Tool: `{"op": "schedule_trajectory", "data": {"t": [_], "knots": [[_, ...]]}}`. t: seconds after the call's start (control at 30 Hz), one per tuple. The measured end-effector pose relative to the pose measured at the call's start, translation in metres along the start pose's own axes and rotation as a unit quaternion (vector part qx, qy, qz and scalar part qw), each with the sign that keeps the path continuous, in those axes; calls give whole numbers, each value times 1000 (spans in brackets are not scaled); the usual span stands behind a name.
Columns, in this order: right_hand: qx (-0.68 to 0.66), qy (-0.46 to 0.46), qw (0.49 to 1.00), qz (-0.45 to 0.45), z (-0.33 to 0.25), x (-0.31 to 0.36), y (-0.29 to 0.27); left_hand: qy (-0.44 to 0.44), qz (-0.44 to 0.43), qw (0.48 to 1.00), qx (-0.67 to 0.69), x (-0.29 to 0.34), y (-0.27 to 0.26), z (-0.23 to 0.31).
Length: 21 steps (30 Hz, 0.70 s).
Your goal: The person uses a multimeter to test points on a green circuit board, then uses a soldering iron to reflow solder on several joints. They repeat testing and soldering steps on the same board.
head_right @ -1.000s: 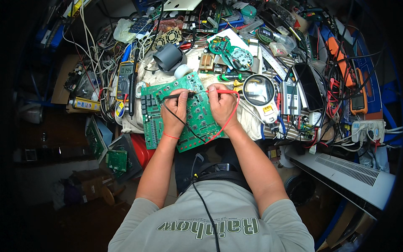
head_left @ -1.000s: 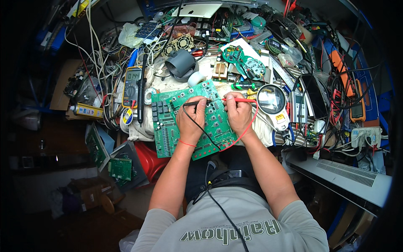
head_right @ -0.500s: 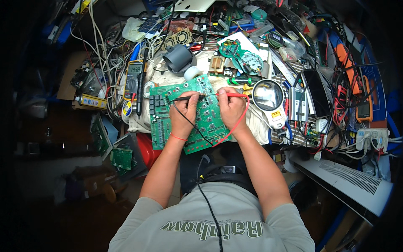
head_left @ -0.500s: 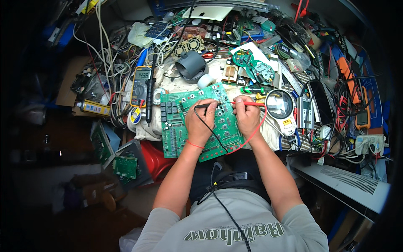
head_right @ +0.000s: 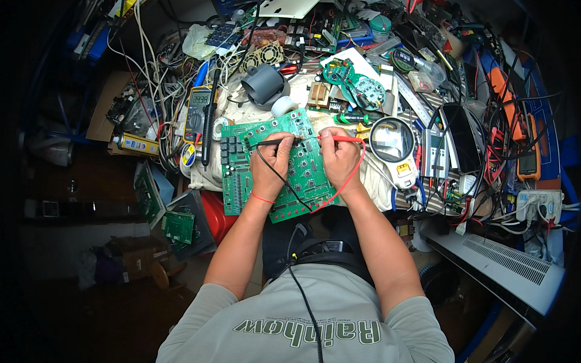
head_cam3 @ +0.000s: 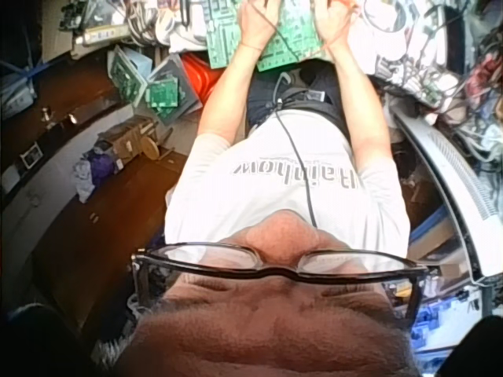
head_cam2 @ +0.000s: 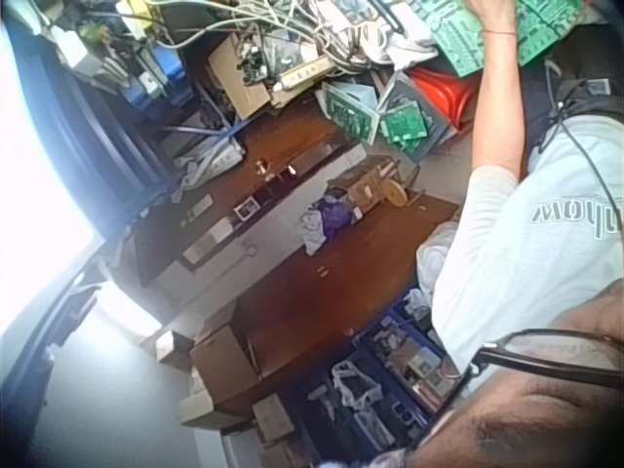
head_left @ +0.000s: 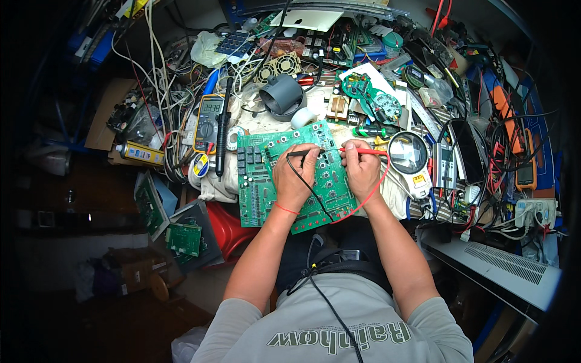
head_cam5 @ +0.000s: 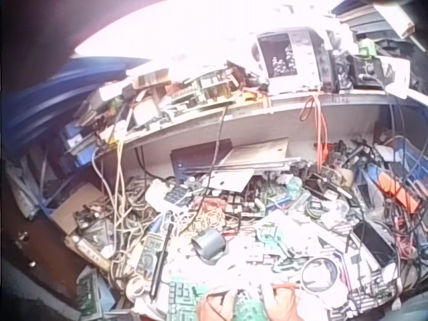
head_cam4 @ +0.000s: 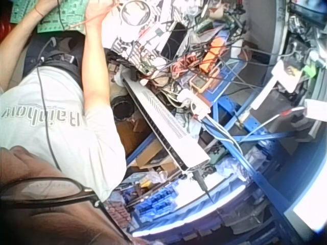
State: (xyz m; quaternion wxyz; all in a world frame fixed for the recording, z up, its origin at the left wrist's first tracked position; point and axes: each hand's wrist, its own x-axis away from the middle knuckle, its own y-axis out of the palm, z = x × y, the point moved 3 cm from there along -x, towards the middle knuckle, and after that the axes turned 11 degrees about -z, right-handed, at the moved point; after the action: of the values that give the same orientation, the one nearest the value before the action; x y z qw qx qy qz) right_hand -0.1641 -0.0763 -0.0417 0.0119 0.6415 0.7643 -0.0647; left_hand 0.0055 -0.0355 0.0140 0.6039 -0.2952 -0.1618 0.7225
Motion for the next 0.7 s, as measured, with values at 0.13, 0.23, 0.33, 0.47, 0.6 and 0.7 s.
{"op": "schedule_trajectory", "data": {"t": [0.13, 0.23, 0.33, 0.47, 0.6, 0.7], "knots": [[1, 0, 1000, 2, 0, 0, 0, -5, 0, 1000, -4, 0, 1, -1], [6, -4, 1000, 2, 0, 0, 0, -3, -1, 1000, -2, 0, 1, -1], [6, -6, 1000, -1, -1, 0, 0, -3, -3, 1000, -3, 0, 1, -1], [3, -7, 1000, -2, -2, 0, 0, -1, -4, 1000, -5, 0, 0, -1], [12, -5, 1000, -2, -1, 0, 1, -6, -9, 1000, -5, 0, 0, -1], [12, -5, 1000, -2, -1, 0, 1, -6, -8, 1000, -4, -1, 0, -1]]}}
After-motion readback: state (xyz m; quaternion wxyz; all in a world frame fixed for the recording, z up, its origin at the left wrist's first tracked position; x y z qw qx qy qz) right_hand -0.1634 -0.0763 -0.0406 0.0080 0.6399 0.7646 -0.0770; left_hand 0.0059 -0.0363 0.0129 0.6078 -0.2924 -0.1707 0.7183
